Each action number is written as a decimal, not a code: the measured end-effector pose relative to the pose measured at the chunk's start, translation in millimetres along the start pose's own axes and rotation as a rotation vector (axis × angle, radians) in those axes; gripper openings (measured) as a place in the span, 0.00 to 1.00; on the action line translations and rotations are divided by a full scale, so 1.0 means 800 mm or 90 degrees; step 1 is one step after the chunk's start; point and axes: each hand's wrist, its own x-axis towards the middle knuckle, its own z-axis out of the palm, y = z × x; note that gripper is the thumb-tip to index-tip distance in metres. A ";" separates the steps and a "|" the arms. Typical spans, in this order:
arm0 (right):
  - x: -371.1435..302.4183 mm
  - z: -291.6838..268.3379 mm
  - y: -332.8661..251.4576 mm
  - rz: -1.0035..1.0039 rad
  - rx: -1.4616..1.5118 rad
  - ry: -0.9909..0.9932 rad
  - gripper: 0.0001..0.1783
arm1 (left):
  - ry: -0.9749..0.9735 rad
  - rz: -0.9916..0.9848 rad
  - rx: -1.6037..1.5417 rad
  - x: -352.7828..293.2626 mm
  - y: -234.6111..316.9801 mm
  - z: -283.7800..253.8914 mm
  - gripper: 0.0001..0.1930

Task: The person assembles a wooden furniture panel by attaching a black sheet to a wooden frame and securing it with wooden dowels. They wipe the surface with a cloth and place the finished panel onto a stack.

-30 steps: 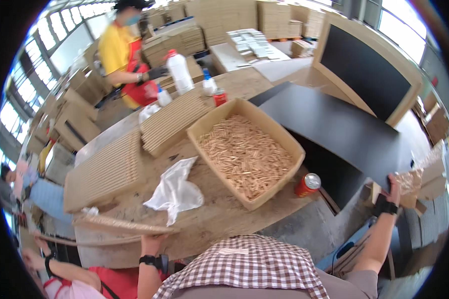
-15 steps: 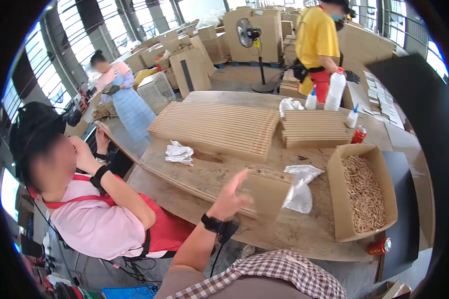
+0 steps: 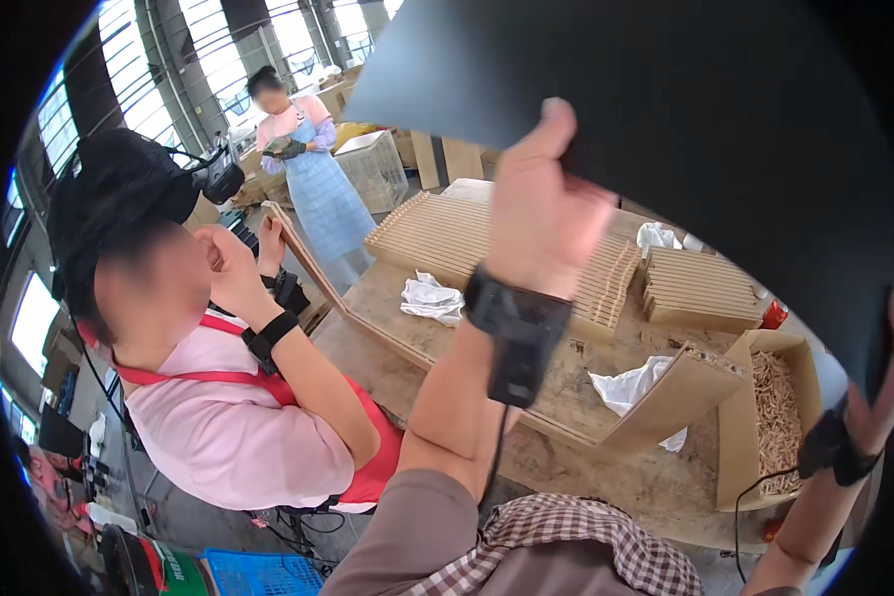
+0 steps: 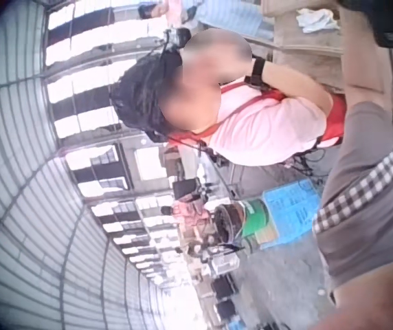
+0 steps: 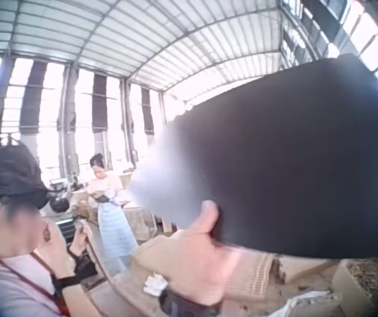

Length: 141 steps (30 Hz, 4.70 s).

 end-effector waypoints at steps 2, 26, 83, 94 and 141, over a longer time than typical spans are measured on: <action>0.013 0.022 -0.036 0.132 0.102 -0.022 0.24 | 0.057 0.057 0.020 0.001 0.028 -0.024 0.14; 0.091 0.132 -0.149 0.400 0.595 -0.311 0.11 | -0.062 0.207 0.113 -0.055 0.190 -0.145 0.17; 0.037 0.155 -0.163 0.353 0.310 -0.287 0.10 | 0.069 0.230 -0.058 -0.119 0.090 -0.278 0.22; 0.046 0.147 -0.162 0.306 0.197 -0.271 0.12 | 0.063 0.243 -0.002 -0.122 0.091 -0.264 0.24; 0.068 0.125 -0.128 0.336 0.582 -0.395 0.09 | 0.074 0.193 -0.009 -0.134 0.115 -0.301 0.27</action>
